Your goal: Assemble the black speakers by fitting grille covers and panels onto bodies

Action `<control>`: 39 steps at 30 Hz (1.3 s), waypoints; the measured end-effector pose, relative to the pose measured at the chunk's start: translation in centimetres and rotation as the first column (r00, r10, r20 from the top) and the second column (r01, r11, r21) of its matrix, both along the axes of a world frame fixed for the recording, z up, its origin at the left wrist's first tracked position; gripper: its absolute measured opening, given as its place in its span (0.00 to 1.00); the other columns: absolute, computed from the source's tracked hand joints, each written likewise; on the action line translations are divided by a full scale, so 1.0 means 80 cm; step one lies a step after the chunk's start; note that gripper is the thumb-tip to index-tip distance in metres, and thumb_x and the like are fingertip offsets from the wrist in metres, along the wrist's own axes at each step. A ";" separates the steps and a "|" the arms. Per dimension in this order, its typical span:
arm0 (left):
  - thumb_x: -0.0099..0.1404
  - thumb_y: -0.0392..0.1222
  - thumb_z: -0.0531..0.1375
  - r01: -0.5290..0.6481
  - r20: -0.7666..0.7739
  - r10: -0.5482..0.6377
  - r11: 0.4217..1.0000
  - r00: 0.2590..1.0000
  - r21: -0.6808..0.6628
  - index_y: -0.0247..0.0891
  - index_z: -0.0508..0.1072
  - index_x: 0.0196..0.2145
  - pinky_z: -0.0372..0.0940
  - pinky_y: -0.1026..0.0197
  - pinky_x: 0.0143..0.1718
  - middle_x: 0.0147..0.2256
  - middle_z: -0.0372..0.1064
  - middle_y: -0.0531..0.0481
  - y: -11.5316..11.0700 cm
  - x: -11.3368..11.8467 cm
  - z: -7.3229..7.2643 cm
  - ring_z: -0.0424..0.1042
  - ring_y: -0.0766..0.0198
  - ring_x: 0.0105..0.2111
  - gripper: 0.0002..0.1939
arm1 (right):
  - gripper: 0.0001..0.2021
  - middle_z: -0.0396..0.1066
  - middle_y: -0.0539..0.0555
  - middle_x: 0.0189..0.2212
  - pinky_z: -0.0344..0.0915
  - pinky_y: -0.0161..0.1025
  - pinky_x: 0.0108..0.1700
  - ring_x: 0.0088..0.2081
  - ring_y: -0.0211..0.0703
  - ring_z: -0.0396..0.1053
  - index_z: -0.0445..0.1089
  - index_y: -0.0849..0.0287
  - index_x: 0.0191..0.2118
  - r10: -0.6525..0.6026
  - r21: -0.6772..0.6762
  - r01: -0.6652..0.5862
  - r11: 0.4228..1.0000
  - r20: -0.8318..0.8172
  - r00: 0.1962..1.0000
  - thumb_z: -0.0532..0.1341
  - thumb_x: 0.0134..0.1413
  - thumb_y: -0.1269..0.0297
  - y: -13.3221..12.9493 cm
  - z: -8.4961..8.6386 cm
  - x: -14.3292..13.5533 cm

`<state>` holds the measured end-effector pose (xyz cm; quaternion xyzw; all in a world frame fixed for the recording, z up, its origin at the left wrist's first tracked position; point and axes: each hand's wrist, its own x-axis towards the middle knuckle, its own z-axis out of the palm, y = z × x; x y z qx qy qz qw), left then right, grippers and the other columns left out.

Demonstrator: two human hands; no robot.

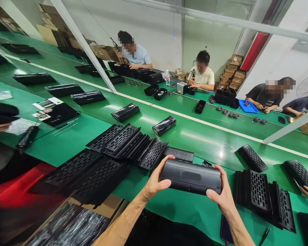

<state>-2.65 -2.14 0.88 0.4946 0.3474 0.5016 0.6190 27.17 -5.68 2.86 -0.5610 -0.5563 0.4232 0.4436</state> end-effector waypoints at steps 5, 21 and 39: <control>0.52 0.58 0.69 -0.104 -0.016 0.104 0.994 0.994 -0.025 0.40 0.65 0.63 0.62 0.47 0.59 0.60 0.65 0.41 -0.009 0.013 -0.017 0.66 0.39 0.57 0.44 | 0.44 0.64 0.60 0.63 0.67 0.50 0.54 0.57 0.62 0.66 0.61 0.50 0.65 -0.057 -0.038 0.056 0.998 -0.027 0.998 0.71 0.44 0.39 -0.013 -0.008 -0.005; 0.54 0.57 0.73 -0.050 -0.061 0.026 0.898 0.998 -0.437 0.36 0.70 0.63 0.49 0.41 0.71 0.63 0.70 0.38 -0.036 0.004 -0.073 0.60 0.39 0.68 0.44 | 0.45 0.73 0.57 0.60 0.63 0.57 0.62 0.60 0.60 0.71 0.61 0.42 0.67 -0.300 -0.652 -0.014 0.758 -0.367 0.880 0.73 0.45 0.38 -0.055 -0.054 -0.003; 0.57 0.56 0.69 -0.026 -0.055 -0.004 0.845 0.998 -0.534 0.38 0.67 0.66 0.57 0.44 0.66 0.52 0.77 0.43 -0.080 0.011 -0.099 0.69 0.40 0.60 0.44 | 0.50 0.73 0.59 0.59 0.53 0.57 0.70 0.65 0.62 0.66 0.60 0.51 0.68 -0.315 -0.615 -0.032 0.788 -0.447 0.838 0.80 0.38 0.51 -0.114 -0.106 0.002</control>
